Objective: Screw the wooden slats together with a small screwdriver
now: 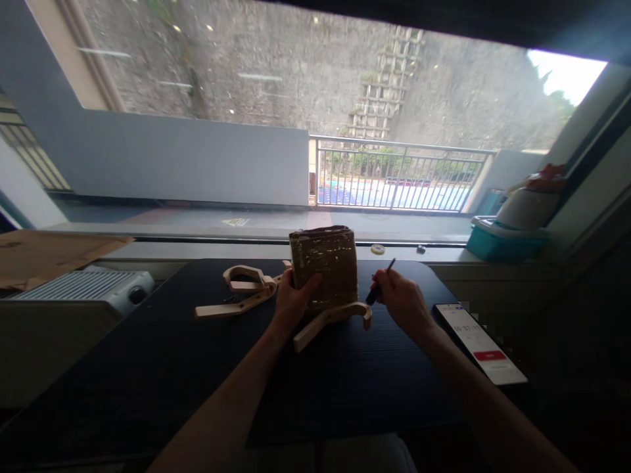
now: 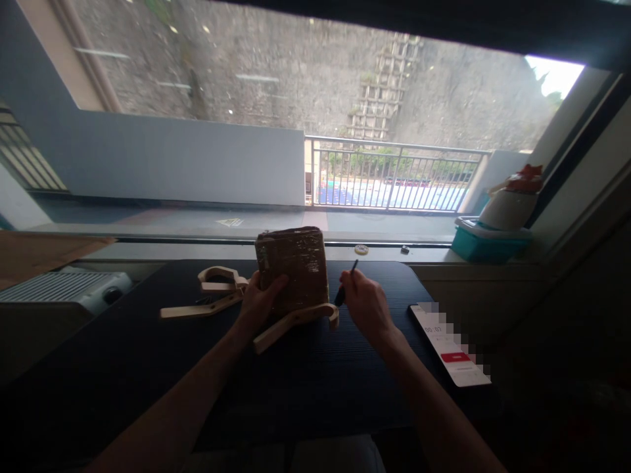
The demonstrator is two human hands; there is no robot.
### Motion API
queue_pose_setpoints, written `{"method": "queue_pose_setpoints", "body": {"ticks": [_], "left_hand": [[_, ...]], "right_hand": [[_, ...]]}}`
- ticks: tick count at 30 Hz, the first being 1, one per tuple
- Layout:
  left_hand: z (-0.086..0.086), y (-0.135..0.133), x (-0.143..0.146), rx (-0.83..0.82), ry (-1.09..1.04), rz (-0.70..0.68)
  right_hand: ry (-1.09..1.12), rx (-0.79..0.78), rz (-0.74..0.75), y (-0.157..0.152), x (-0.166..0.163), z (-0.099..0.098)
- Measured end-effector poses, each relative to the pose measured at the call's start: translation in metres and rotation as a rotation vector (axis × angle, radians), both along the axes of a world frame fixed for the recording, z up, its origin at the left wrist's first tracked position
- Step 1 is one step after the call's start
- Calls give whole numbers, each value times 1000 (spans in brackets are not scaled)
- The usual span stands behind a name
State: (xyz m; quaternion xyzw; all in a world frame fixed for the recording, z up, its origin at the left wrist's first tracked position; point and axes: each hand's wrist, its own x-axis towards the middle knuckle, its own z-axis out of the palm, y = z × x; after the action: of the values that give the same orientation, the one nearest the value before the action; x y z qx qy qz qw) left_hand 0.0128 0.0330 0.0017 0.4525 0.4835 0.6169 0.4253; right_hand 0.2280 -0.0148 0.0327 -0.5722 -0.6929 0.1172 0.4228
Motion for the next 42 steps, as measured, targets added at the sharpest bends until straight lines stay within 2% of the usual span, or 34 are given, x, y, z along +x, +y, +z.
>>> {"method": "queue_pose_setpoints", "body": {"ticks": [3, 6, 8, 11, 15, 18, 22, 24, 28, 33, 36, 39, 42], "left_hand": [[2, 6, -4, -39, -92, -62], [4, 7, -4, -107, -332, -259], [6, 6, -2, -193, -525, -386], [6, 4, 1, -310, -629, -441], [1, 6, 2, -376, -639, -453], [-1, 9, 2, -372, -626, -448], [0, 9, 2, -271, -602, -370], [2, 8, 2, -242, -604, -338], [4, 9, -3, -273, -615, -374], [1, 12, -11, -308, -491, -447], [0, 11, -11, -309, -466, -454], [1, 11, -10, -288, -425, -420], [3, 10, -11, -233, -382, -326]], "right_hand": [[288, -17, -102, -2, 14, -1], [631, -145, 46, -5, 7, -12], [751, -215, 92, -7, -7, -22], [842, -236, 112, -10, -27, -27], [790, -243, 147, -13, -37, -24], [715, -236, 115, -12, -33, -27], [605, -193, 48, -8, -23, -51], [522, -220, 24, -9, -18, -65], [408, -280, 33, -19, -14, -81], [377, -181, 18, -34, -19, -79], [291, -150, -42, -36, -21, -79], [282, -149, -94, -34, -17, -81], [308, -114, -81, -34, -3, -76]]}}
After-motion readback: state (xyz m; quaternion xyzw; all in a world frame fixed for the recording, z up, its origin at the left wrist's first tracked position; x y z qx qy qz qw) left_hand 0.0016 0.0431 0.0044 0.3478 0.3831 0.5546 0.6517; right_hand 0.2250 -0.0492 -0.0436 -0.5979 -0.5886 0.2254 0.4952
